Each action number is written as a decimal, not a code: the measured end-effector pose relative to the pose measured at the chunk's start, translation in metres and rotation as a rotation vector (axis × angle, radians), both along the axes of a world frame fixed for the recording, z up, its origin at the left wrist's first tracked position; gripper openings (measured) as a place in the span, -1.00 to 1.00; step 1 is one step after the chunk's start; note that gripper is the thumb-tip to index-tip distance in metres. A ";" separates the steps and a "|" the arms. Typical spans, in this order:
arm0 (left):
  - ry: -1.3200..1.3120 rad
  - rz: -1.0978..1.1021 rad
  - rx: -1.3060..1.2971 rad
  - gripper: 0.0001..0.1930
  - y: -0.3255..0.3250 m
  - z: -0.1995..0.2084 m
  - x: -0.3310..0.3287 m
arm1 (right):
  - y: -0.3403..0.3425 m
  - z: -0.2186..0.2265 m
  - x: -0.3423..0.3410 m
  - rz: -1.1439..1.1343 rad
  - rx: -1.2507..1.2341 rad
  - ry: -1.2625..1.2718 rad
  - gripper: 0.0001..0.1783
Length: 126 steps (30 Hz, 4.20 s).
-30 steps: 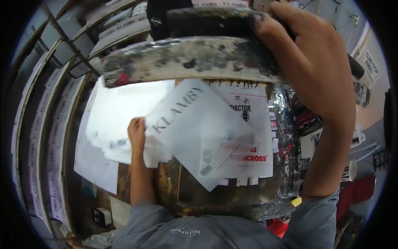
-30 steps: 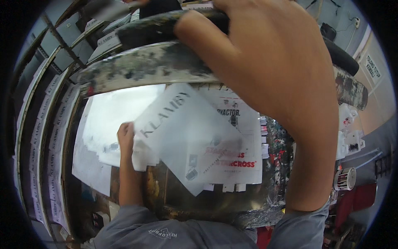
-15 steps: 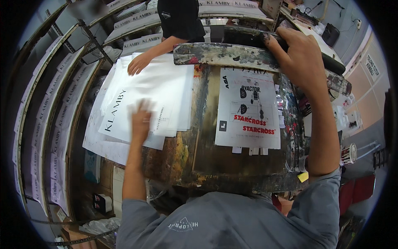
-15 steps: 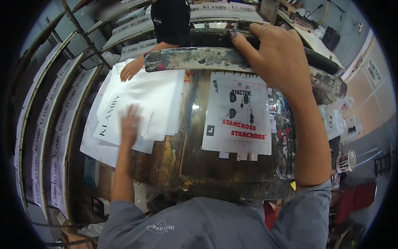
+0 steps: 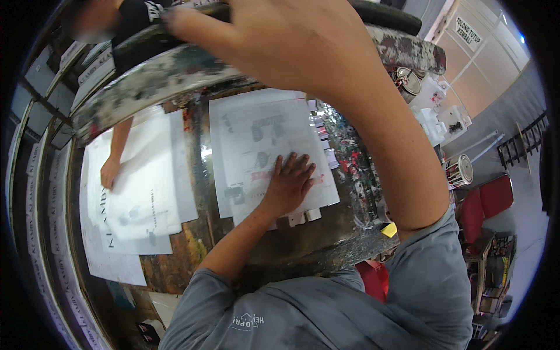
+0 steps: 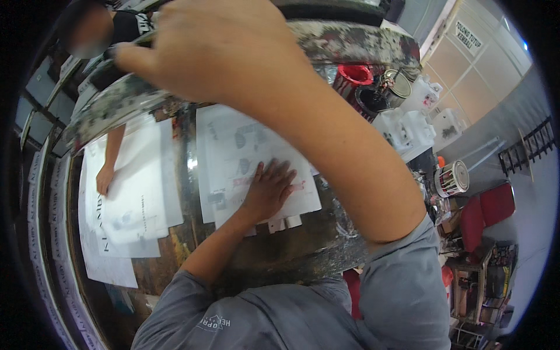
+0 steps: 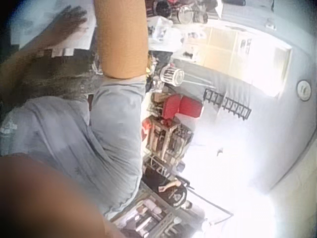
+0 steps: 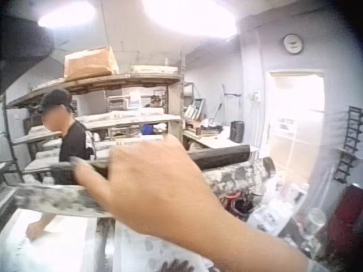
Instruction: The person performs screen printing on white paper sheets. They place a sheet under a screen, pull a squeegee across to apply ink, lift the screen, and remove the printed sheet. This cycle repeats continuously throughout the clip.
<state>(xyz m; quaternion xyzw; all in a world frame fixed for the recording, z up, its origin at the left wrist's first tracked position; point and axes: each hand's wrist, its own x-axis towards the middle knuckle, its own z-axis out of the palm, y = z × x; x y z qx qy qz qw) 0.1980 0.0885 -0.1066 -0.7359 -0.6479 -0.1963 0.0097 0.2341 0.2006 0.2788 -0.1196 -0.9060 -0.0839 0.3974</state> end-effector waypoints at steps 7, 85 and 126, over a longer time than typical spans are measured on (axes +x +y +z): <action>-0.099 -0.125 -0.035 -0.51 0.013 0.026 0.028 | 0.016 0.001 0.010 -0.004 -0.023 -0.030 -0.28; -1.014 0.174 1.040 0.18 -0.153 0.163 -0.099 | -0.085 -0.054 0.052 -0.044 -0.081 -0.131 -0.66; 0.231 0.430 -0.289 -0.43 -0.233 0.050 -0.249 | -0.043 -0.006 0.015 -0.002 -0.053 -0.008 -0.51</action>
